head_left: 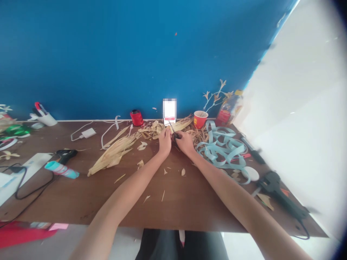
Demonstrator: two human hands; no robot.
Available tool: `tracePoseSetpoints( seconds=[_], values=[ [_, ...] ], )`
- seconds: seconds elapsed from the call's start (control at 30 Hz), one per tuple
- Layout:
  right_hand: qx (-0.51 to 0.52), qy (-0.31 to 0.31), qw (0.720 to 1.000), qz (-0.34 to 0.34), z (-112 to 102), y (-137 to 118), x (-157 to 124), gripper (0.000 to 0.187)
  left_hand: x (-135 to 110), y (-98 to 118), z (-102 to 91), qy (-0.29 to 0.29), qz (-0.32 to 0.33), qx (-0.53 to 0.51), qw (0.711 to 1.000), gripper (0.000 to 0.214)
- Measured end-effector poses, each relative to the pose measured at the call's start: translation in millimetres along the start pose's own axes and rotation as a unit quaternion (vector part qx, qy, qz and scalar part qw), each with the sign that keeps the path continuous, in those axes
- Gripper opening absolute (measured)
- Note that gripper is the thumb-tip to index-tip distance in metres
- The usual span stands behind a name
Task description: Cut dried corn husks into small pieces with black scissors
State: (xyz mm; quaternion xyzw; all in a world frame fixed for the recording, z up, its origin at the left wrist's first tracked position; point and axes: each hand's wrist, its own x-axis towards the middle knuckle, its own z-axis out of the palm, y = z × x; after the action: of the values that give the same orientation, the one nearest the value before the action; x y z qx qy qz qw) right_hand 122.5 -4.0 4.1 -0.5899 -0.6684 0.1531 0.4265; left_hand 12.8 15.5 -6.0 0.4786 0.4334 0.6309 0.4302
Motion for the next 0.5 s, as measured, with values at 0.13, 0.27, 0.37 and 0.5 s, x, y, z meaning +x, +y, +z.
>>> tracePoseSetpoints(
  seconds=[0.13,0.27,0.37,0.5],
  values=[
    [0.019,0.008,1.0,0.009,-1.1,-1.9,-1.1,0.033,-1.3,1.6,0.1,0.01,-0.001,-0.013,1.0,0.04],
    [0.051,-0.001,0.999,0.004,-1.1,-1.7,-1.9,0.033,-1.7,2.8,0.9,0.013,-0.006,-0.036,0.999,0.039],
    [0.067,-0.015,0.998,0.004,-1.1,-1.4,-2.0,0.032,-1.7,2.4,0.6,0.011,0.003,-0.038,0.999,0.038],
    [0.077,-0.025,0.997,0.006,-1.3,-1.5,-2.0,0.029,-1.4,1.0,-0.1,0.008,0.009,-0.03,0.999,0.035]
  ],
)
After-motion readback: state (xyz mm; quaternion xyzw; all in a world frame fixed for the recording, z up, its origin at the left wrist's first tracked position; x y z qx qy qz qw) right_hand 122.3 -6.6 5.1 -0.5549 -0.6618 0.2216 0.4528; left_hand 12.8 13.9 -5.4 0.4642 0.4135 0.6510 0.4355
